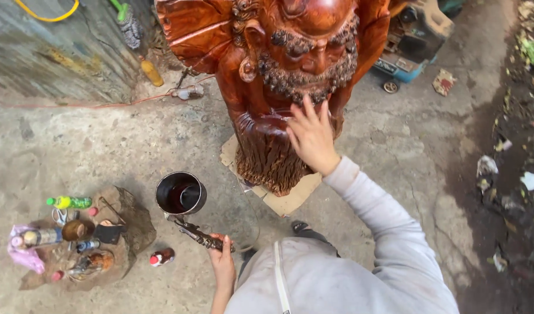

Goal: Applying a finish or paint to a large carved wooden statue using a pneumatic spray gun

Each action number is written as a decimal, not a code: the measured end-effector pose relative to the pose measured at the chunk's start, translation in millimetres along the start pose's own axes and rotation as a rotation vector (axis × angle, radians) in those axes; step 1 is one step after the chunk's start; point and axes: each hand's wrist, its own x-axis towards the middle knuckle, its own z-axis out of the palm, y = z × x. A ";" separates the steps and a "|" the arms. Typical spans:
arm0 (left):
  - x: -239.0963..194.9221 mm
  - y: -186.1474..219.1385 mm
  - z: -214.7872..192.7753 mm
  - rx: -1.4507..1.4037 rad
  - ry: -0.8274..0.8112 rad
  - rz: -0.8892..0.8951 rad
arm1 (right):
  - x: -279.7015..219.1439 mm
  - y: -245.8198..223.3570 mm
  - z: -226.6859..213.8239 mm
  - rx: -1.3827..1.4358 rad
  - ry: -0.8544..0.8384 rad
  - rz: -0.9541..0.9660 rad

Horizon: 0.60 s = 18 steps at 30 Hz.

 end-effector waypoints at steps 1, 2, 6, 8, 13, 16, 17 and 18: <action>4.9 -1.4 -13.3 0.005 -0.022 -0.002 | -25.4 -10.3 14.5 -0.010 0.004 0.020; 10.0 -2.7 -26.2 0.050 -0.029 -0.002 | -50.5 -21.0 29.1 0.104 -0.006 0.113; 29.5 -7.1 -71.2 0.085 -0.099 -0.049 | -211.7 -59.2 155.5 0.559 -0.406 0.603; 37.2 -10.1 -93.5 0.106 -0.149 -0.051 | -274.3 -100.7 162.9 0.578 -0.491 0.656; 31.2 -17.4 -117.2 0.177 -0.213 -0.061 | -409.2 -153.3 212.8 0.526 -0.714 0.772; 8.6 -18.7 -115.6 0.190 -0.214 -0.083 | -410.8 -159.8 200.1 0.599 -0.757 0.708; -0.2 -15.7 -113.6 0.199 -0.223 -0.125 | -405.5 -159.7 196.7 0.566 -0.772 0.697; -9.9 -12.8 -111.2 0.208 -0.232 -0.168 | -400.7 -159.3 192.8 0.532 -0.786 0.685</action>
